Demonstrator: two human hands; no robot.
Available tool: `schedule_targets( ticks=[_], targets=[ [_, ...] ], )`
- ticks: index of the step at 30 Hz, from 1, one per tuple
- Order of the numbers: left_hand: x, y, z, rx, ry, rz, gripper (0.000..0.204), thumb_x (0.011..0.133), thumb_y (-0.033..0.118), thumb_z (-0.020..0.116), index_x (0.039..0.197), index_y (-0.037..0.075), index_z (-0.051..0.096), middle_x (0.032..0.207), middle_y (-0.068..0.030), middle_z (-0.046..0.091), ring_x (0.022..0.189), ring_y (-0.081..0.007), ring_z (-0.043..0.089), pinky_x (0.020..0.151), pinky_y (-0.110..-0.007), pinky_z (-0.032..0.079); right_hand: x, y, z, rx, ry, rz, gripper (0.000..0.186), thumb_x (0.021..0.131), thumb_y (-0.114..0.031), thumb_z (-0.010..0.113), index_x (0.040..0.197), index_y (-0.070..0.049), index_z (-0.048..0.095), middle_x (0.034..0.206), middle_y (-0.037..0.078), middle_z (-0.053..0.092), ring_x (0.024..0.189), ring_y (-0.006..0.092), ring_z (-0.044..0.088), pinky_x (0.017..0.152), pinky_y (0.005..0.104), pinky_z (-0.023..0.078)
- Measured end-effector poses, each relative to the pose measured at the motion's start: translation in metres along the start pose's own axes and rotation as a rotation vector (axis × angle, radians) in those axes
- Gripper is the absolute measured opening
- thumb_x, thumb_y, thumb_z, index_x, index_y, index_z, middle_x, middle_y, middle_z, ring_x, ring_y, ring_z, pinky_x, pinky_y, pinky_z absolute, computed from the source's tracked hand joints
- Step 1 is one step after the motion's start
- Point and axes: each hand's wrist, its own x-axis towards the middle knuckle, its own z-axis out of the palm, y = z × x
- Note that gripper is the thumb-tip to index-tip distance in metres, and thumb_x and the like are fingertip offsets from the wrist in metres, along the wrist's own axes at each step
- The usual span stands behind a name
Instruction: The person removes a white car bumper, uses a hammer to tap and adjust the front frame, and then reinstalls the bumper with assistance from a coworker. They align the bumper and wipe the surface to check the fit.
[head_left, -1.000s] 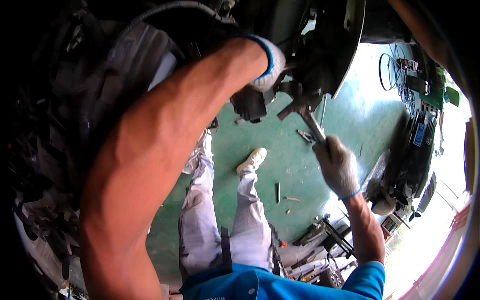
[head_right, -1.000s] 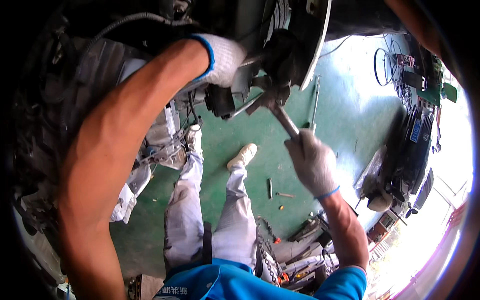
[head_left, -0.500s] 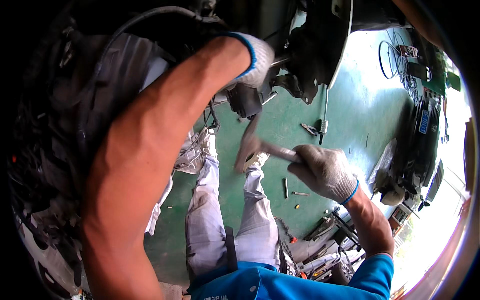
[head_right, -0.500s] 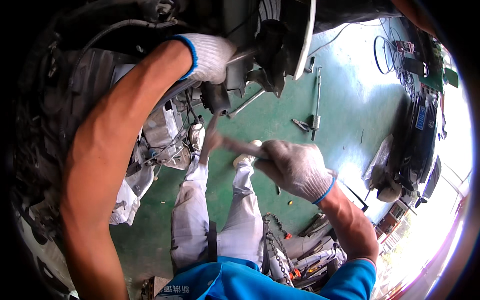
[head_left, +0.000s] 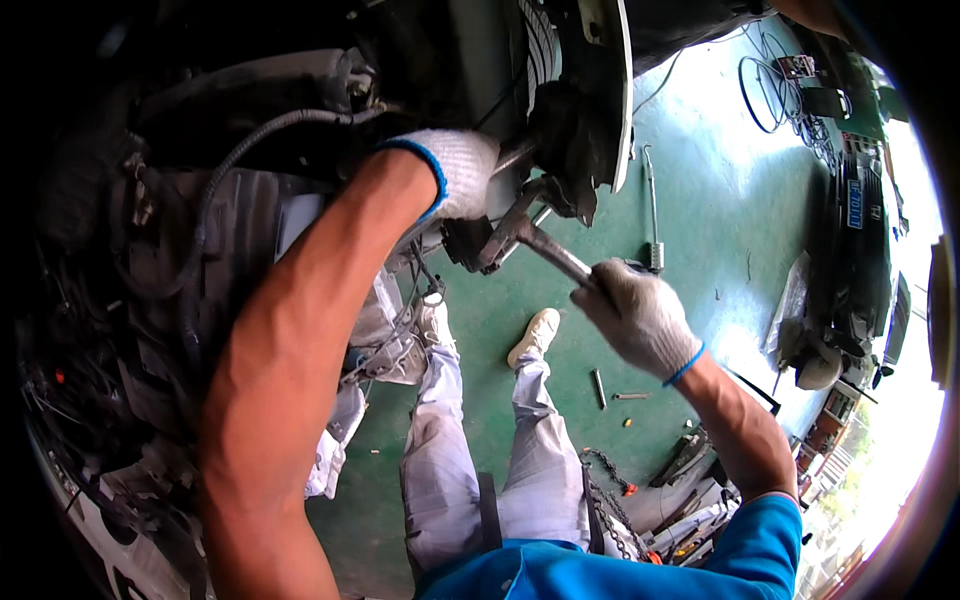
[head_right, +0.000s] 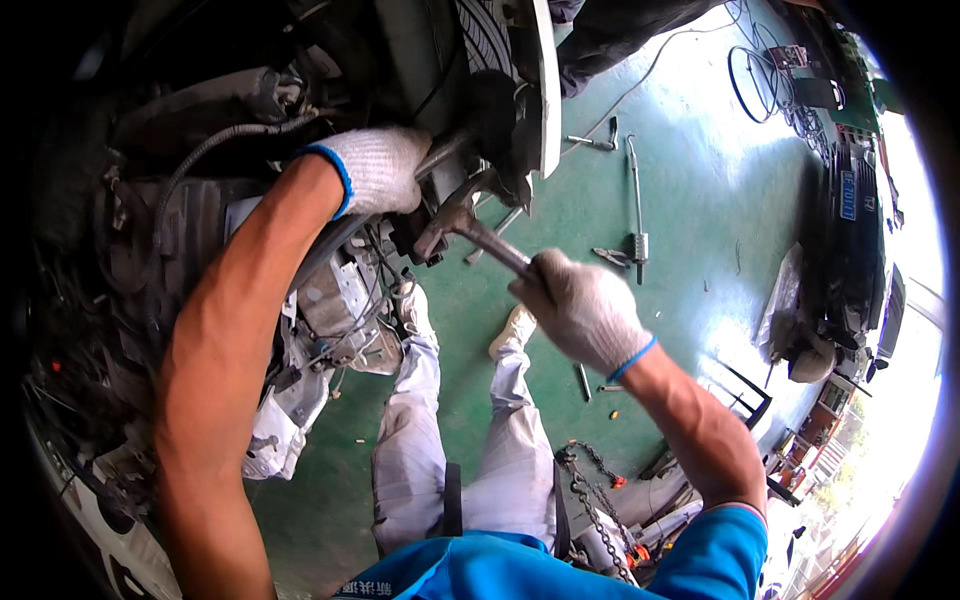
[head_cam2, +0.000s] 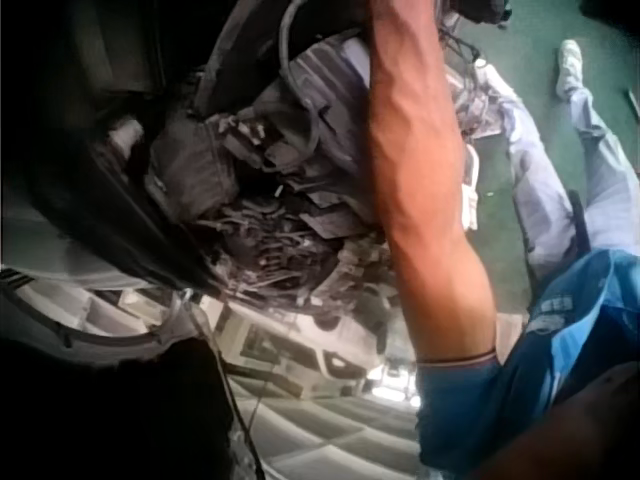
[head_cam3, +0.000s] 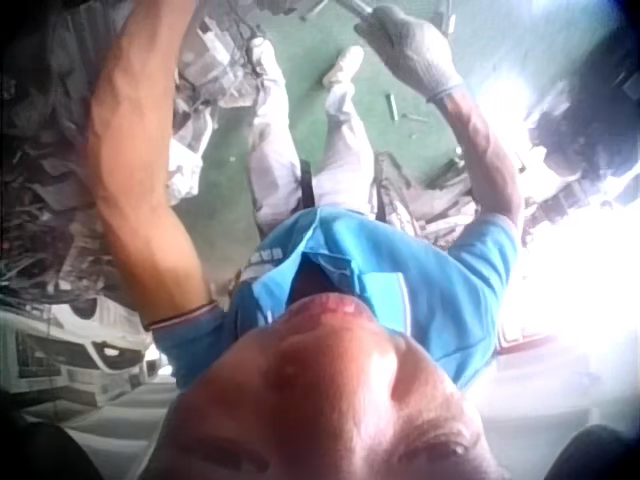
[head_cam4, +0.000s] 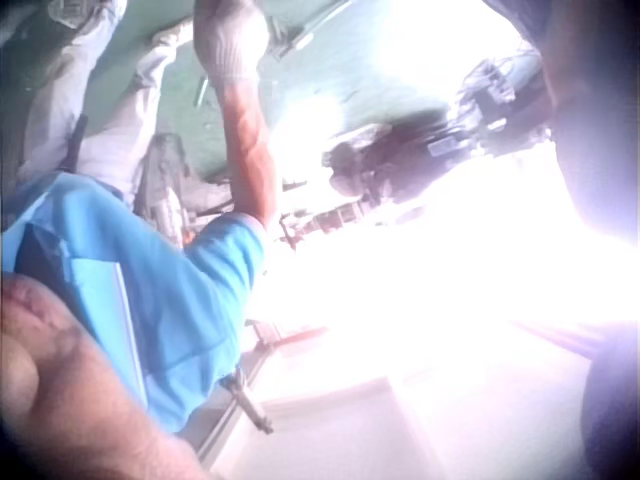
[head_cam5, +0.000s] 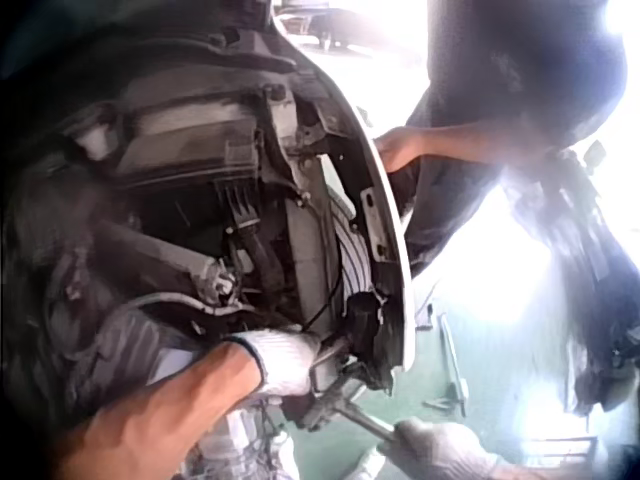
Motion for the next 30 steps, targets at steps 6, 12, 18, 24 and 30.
schedule_targets(
  ticks=[6,12,18,24,30],
  targets=[
    [-0.007,0.006,-0.011,-0.134,-0.064,-0.054,0.037,0.072,0.013,0.069,0.104,-0.006,0.064,0.09,-0.0279,0.07,0.084,-0.0388,0.071,0.076,-0.045,0.057,0.007,0.013,-0.014,-0.051,0.004,-0.201,0.03,0.094,-0.039,0.066,0.099,-0.009,0.064,0.076,0.014,0.066,0.068,0.0344,0.068,0.06,0.0466,0.054],
    [-0.006,0.009,-0.021,-0.199,-0.113,-0.166,0.034,0.076,0.011,0.068,0.106,-0.004,0.069,0.095,-0.0273,0.071,0.089,-0.0401,0.072,0.08,-0.045,0.058,-0.006,-0.005,-0.015,0.023,0.024,-0.303,0.032,0.096,-0.041,0.063,0.095,-0.008,0.063,0.074,0.015,0.066,0.068,0.0372,0.068,0.062,0.0482,0.053],
    [-0.004,0.002,-0.007,-0.103,0.004,-0.01,0.035,0.075,0.014,0.07,0.104,-0.005,0.068,0.101,-0.0299,0.069,0.095,-0.043,0.07,0.082,-0.047,0.057,-0.014,0.005,0.003,0.1,0.034,0.037,0.027,0.095,-0.035,0.067,0.097,-0.008,0.063,0.074,0.015,0.064,0.067,0.0367,0.066,0.061,0.0459,0.051],
    [-0.003,0.004,-0.008,-0.109,-0.042,-0.121,0.04,0.076,0.018,0.066,0.108,-0.006,0.063,0.097,-0.0299,0.069,0.092,-0.0437,0.069,0.082,-0.046,0.056,-0.006,0.033,-0.003,0.043,0.12,0.041,0.027,0.091,-0.036,0.071,0.096,-0.01,0.064,0.071,0.014,0.064,0.067,0.0322,0.068,0.059,0.0452,0.053],
    [-0.005,0.013,-0.011,-0.076,-0.053,-0.151,0.041,0.075,0.02,0.065,0.108,-0.005,0.062,0.107,-0.0323,0.066,0.104,-0.0453,0.065,0.09,-0.048,0.053,-0.031,0.023,-0.006,0.071,0.051,-0.281,0.034,0.095,-0.043,0.063,0.096,-0.01,0.061,0.075,0.014,0.067,0.07,0.037,0.069,0.065,0.0509,0.054]
  ],
)
